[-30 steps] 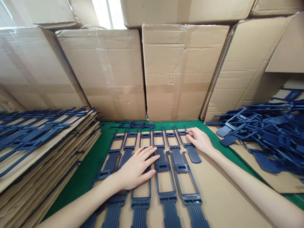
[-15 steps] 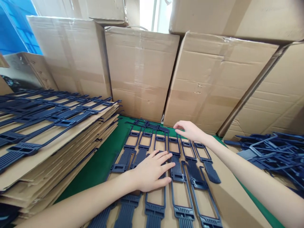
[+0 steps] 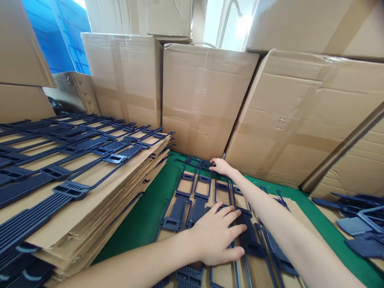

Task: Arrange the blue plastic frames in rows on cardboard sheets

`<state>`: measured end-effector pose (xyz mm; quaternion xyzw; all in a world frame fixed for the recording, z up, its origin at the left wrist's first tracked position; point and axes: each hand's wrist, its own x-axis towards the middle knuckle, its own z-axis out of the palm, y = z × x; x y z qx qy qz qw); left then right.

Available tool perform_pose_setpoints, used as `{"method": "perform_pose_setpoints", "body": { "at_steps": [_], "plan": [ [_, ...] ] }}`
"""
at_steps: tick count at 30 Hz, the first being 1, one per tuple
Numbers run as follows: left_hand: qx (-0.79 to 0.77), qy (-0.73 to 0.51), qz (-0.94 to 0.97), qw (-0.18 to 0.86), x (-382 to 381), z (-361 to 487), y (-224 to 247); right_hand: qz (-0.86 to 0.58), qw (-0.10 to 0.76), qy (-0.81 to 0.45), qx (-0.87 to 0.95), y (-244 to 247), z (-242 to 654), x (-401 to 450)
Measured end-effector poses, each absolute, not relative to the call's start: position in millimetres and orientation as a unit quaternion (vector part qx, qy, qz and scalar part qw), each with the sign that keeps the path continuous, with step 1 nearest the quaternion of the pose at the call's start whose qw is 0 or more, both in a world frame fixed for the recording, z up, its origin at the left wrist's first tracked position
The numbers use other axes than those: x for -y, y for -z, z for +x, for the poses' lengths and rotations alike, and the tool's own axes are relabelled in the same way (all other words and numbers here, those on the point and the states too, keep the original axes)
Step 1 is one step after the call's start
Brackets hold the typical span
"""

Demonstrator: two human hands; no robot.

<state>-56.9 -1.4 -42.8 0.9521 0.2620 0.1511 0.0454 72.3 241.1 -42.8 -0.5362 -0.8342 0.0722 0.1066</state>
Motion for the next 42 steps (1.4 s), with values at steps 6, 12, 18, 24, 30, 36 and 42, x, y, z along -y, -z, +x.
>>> {"method": "perform_pose_setpoints", "body": {
  "at_steps": [6, 12, 18, 24, 30, 36, 42],
  "plan": [
    [-0.263, -0.155, 0.951, 0.043, 2.0, -57.5, 43.2, -0.548, 0.097, -0.079, 0.827, 34.2, 65.8, -245.4],
    [-0.262, -0.151, 0.952, 0.049, 2.5, -57.6, 42.2, -0.534, 0.125, -0.057, 0.834, 30.3, 66.3, -240.5],
    [-0.261, -0.152, 0.952, 0.05, 2.2, -58.1, 42.3, -0.513, 0.18, -0.011, 0.839, 21.3, 75.0, -228.7],
    [-0.262, -0.154, 0.951, 0.053, 1.6, -58.2, 44.9, -0.476, 0.237, 0.016, 0.846, -2.4, 97.4, -205.1],
    [-0.262, -0.151, 0.952, 0.05, 1.8, -58.9, 41.1, -0.42, 0.3, 0.125, 0.847, -39.5, 149.2, -173.2],
    [-0.264, -0.139, 0.952, 0.063, 0.4, -59.8, 36.8, -0.469, 0.287, 0.194, 0.813, -37.0, 247.7, -152.6],
    [-0.263, -0.132, 0.953, 0.072, -1.2, -60.9, 35.2, -0.548, 0.274, 0.18, 0.77, 9.5, 338.8, -146.8]
  ]
}}
